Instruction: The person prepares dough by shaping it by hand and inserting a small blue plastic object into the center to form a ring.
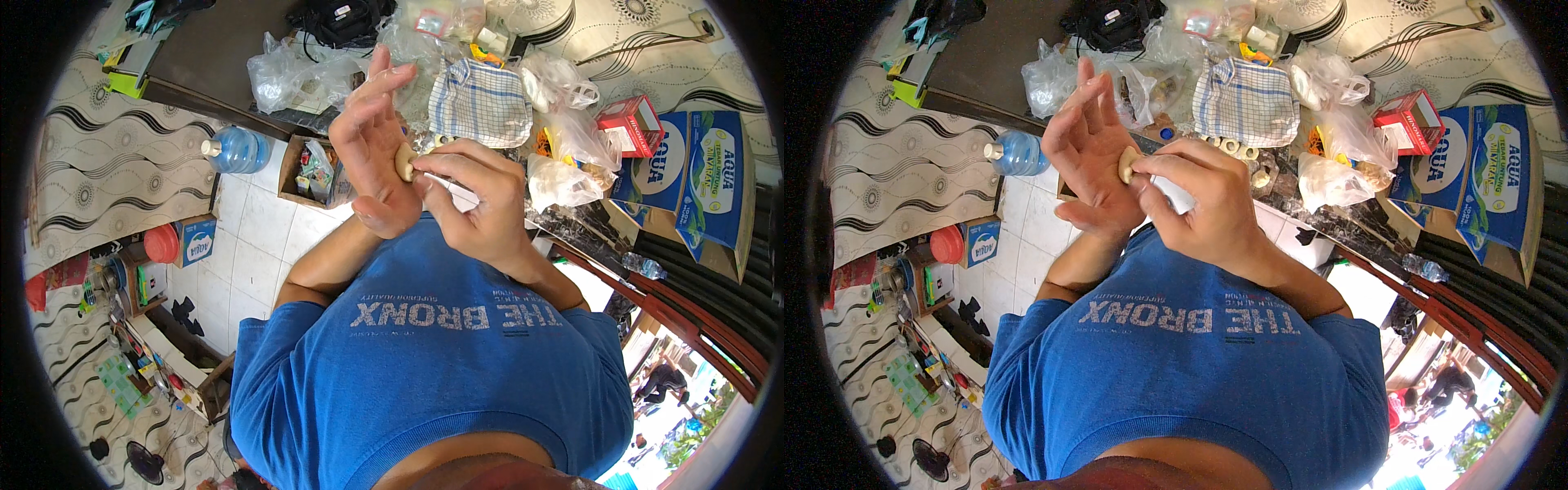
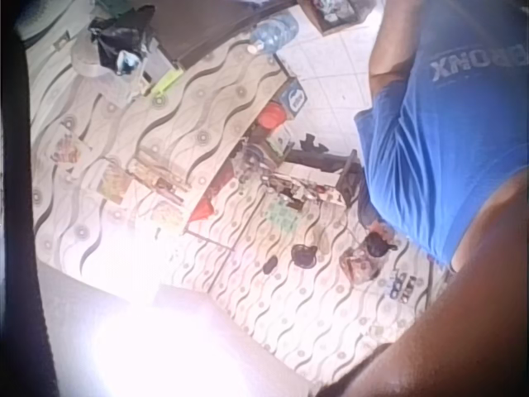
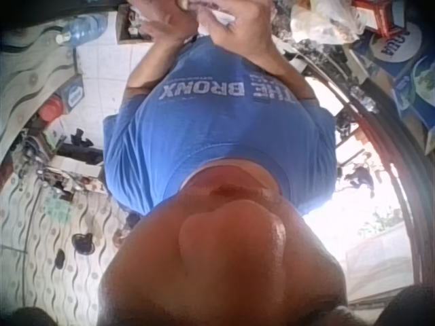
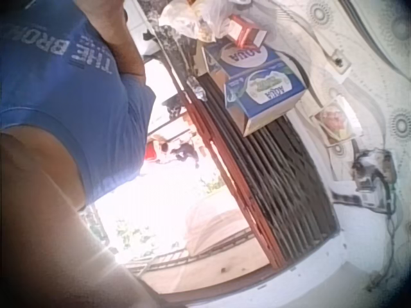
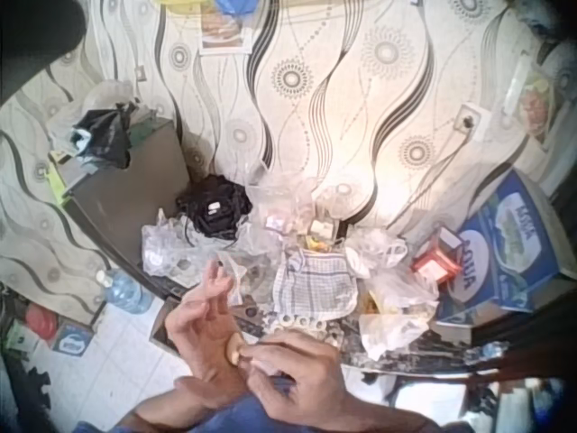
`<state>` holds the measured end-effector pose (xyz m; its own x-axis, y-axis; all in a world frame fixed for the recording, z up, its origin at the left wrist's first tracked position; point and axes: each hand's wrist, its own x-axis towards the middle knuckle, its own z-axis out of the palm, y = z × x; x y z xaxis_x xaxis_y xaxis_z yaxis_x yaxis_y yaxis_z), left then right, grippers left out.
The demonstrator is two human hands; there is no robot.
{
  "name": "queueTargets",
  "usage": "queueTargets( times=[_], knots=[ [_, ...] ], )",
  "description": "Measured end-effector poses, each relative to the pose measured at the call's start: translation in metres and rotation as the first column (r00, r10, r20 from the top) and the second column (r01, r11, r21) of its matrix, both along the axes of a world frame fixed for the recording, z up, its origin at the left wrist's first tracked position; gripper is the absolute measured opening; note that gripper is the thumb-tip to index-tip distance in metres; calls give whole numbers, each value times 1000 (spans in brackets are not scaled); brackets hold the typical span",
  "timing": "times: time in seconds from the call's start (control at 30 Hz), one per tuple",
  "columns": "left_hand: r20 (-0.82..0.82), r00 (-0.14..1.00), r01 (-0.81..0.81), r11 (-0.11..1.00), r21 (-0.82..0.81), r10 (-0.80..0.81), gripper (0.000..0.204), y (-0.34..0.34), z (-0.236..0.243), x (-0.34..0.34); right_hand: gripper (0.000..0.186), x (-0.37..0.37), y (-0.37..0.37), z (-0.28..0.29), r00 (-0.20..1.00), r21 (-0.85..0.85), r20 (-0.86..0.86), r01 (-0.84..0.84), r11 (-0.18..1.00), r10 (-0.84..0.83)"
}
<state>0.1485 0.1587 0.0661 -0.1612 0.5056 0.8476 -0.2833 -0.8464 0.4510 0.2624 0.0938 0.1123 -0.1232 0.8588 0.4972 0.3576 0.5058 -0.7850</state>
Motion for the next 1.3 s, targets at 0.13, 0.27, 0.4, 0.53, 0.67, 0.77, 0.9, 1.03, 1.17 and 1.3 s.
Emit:
queueTargets(
  times=[0.13, 0.27, 0.4, 0.53, 0.67, 0.77, 0.9, 1.03, 1.17, 1.3],
  knots=[
    [-47, 996, -70, 988, 139, 77, 81, 4, -5, -1, 10, -3, -2, -2, 999, -62, -49, 7, 998, -10],
    [-18, 1000, 0, 992, 126, 2, 81, -2, 0, -3, 12, 1, -1, -9, 970, -302, -243, -70, 951, -6],
    [47, 996, 72, 990, 122, -78, 84, -10, 6, -1, 13, 2, -2, -3, 945, -450, -322, -109, 886, -48],
    [67, 991, 104, 983, 149, -115, 87, -11, 8, 0, 13, 4, -2, -2, 986, -219, -165, -47, 975, 11],
    [132, 975, 155, 973, 169, -179, 87, -9, 5, 8, 14, 4, -4, -8, 987, -72, -154, -54, 996, 43],
    [175, 942, 252, 947, 200, -287, 91, -12, 6, 10, 13, 7, -9, 0, 959, -321, -282, -108, 941, 14],
    [131, 892, 406, 895, 186, -432, 101, -14, 15, 9, 11, 8, -9, -5, 907, -309, -418, -189, 932, 45],
    [125, 812, 568, 821, 53, -570, 105, -14, 19, 4, 13, 12, -9, 0, 985, -126, -166, -67, 990, 45],
    [185, 762, 640, 765, -73, -620, 107, -14, 17, -4, 14, 13, -12, 2, 998, -26, -61, -31, 999, 30],
    [138, 756, 644, 765, 18, -640, 112, -11, 16, 2, 15, 10, -10, -11, 965, -138, -260, -79, 987, 40]
  ],
)
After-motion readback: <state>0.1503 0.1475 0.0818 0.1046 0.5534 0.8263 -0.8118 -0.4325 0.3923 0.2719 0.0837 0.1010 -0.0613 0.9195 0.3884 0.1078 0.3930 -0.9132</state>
